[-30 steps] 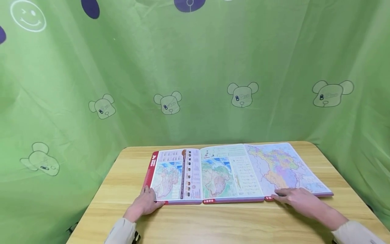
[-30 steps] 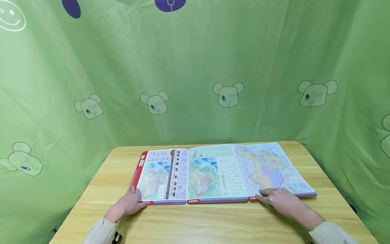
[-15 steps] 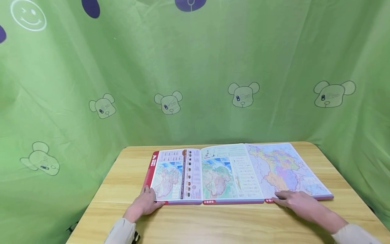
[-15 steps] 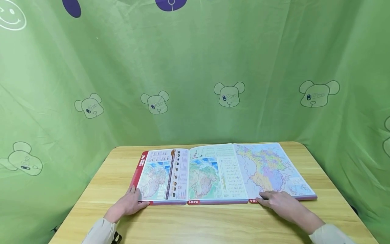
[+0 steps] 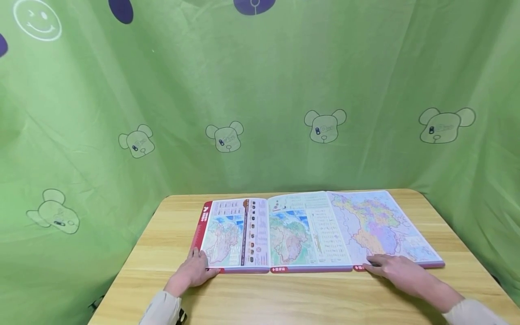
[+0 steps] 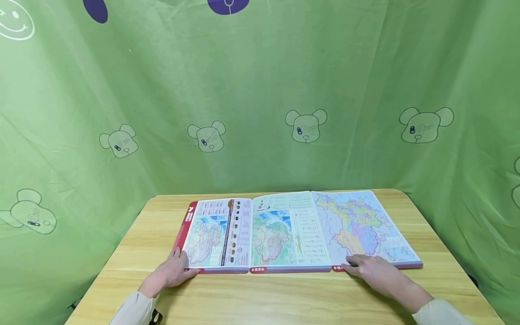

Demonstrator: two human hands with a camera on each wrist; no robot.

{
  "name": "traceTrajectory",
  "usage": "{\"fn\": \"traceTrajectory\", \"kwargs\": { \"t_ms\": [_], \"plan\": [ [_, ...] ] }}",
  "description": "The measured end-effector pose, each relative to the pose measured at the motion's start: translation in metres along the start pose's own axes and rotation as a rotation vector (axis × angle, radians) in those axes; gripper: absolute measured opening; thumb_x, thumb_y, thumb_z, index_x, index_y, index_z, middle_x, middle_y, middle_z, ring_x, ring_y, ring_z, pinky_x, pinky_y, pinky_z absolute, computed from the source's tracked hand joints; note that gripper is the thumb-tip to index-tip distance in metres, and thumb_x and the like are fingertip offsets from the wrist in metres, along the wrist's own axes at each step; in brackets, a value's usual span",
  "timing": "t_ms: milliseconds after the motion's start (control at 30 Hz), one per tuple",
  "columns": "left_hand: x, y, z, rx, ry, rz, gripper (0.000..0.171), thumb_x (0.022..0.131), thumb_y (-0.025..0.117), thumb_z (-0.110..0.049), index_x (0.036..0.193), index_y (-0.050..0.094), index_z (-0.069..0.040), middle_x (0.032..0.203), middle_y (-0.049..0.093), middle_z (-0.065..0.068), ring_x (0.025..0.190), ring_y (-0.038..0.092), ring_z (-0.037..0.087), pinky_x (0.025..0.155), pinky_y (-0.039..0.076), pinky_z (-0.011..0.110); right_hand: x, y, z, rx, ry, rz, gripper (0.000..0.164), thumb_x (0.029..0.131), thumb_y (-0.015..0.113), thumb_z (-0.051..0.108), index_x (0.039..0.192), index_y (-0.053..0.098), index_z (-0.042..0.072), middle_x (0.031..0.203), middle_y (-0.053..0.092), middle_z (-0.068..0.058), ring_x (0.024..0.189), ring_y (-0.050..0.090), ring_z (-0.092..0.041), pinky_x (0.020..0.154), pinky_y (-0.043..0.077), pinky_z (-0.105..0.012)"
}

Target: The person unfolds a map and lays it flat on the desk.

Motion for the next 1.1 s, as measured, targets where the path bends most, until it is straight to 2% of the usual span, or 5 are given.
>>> {"fn": "traceTrajectory", "kwargs": {
  "t_ms": [200,400,767,1100],
  "plan": [
    [-0.0007,-0.0002,0.0008,0.003,0.005,-0.005,0.086,0.087,0.063,-0.048,0.129,0.037,0.023,0.138,0.026,0.044,0.131,0.027,0.051,0.104,0.032,0.056,0.0010,0.0005,-0.0001,0.016,0.022,0.025,0.048,0.066,0.067,-0.004,0.111,0.071,0.012,0.110,0.064,-0.016,0.090,0.065,-0.033,0.067,0.057,-0.042],
    [-0.0008,0.0001,0.0017,0.002,0.008,-0.002,0.088,0.087,0.061,-0.050,0.130,0.037,0.023,0.138,0.027,0.043,0.131,0.026,0.051,0.103,0.033,0.055,0.0009,0.0004,0.0022,0.027,0.023,-0.002,0.051,0.060,0.069,-0.009,0.108,0.072,0.011,0.107,0.065,-0.016,0.087,0.065,-0.033,0.065,0.057,-0.041],
    [0.0025,-0.0022,-0.0020,0.003,0.030,-0.021,0.088,0.087,0.062,-0.051,0.128,0.039,0.023,0.136,0.030,0.042,0.129,0.029,0.050,0.102,0.035,0.055,-0.0026,-0.0004,-0.0010,0.042,0.082,0.021,0.045,0.067,0.066,-0.005,0.108,0.073,0.013,0.110,0.064,-0.014,0.084,0.066,-0.031,0.066,0.056,-0.042],
    [-0.0023,-0.0018,0.0005,0.001,0.026,-0.033,0.089,0.086,0.063,-0.050,0.127,0.039,0.024,0.135,0.029,0.044,0.129,0.029,0.051,0.103,0.034,0.054,-0.0026,0.0019,-0.0024,0.017,0.009,-0.046,0.044,0.065,0.061,0.000,0.105,0.073,0.013,0.107,0.065,-0.014,0.081,0.066,-0.029,0.062,0.057,-0.038]
  ]
}}
Point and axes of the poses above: each hand's wrist, its own x-axis towards the middle knuckle, its own y-axis out of the palm, z = x × y, the point moved 2 cm from there along x, towards the middle knuckle
